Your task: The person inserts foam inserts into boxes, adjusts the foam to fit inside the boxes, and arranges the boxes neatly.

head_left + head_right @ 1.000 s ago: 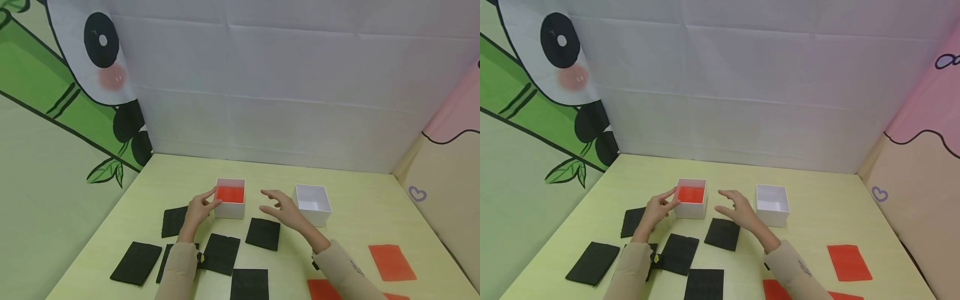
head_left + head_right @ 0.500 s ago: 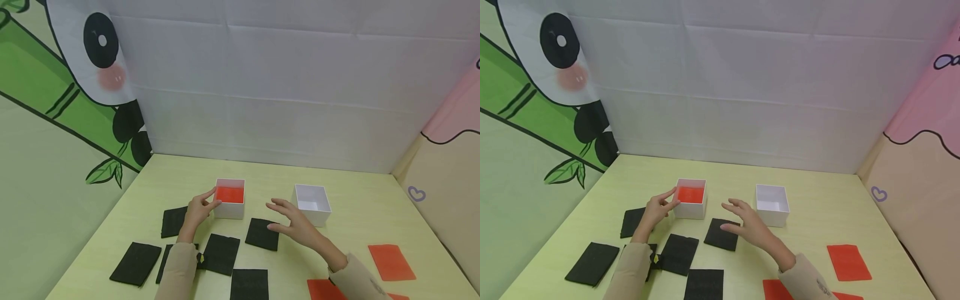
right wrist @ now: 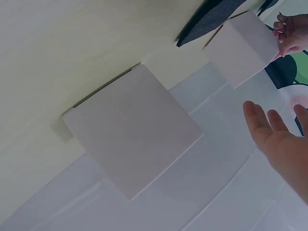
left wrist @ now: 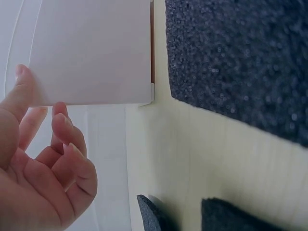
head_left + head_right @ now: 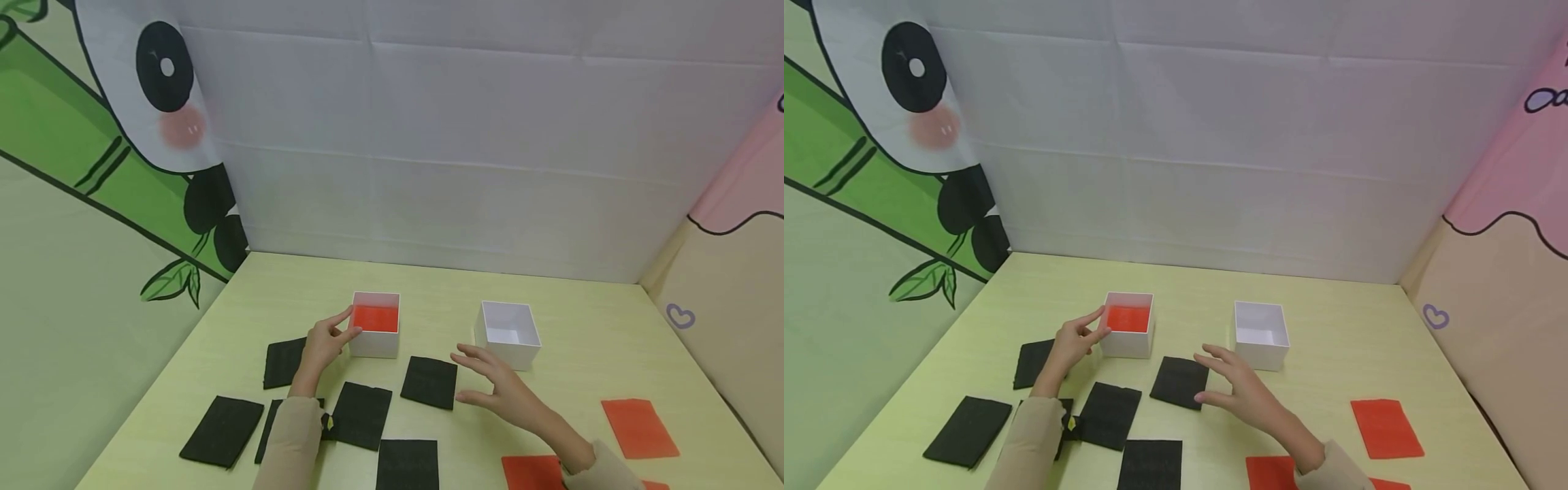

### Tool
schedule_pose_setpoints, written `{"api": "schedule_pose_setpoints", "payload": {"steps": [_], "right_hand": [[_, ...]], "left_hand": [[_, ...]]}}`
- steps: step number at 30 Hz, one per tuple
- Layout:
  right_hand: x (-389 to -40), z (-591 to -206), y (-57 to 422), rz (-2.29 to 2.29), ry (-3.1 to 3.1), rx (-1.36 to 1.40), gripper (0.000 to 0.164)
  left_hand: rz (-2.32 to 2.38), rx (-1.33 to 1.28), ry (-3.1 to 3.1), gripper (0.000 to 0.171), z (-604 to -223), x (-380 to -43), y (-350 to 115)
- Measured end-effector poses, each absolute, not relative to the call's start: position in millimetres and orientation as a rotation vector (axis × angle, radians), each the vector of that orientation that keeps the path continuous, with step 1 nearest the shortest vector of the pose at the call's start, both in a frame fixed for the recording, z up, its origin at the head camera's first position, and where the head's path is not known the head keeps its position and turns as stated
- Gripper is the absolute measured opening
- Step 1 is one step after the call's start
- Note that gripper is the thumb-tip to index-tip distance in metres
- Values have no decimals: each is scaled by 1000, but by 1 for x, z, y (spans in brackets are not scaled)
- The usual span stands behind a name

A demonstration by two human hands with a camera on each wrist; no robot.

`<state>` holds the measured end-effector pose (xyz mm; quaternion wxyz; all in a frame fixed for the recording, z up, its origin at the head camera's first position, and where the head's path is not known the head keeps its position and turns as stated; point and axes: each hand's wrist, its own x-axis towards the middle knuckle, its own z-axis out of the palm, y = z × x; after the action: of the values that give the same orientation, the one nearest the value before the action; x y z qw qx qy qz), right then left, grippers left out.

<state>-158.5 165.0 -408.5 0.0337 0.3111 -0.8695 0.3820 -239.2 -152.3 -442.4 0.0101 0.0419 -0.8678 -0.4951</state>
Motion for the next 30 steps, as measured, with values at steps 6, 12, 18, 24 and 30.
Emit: {"api": "schedule_pose_setpoints", "payload": {"steps": [6,12,18,24,30], "right_hand": [[-148,-411,176,1138,-2686,947,55],[-138,-417,186,1081,-2711,941,54],[-128,-423,198,1007,-2680,951,52],[-117,-431,212,981,-2726,886,51],[-112,-440,224,943,-2733,904,52]], "left_hand": [[-1544,136,-2709,56,-443,-240,-152],[-1558,115,-2694,55,-443,-239,-152],[-1546,106,-2690,56,-445,-239,-152],[-1536,110,-2697,55,-445,-240,-151],[-1551,94,-2682,55,-446,-241,-151]]}}
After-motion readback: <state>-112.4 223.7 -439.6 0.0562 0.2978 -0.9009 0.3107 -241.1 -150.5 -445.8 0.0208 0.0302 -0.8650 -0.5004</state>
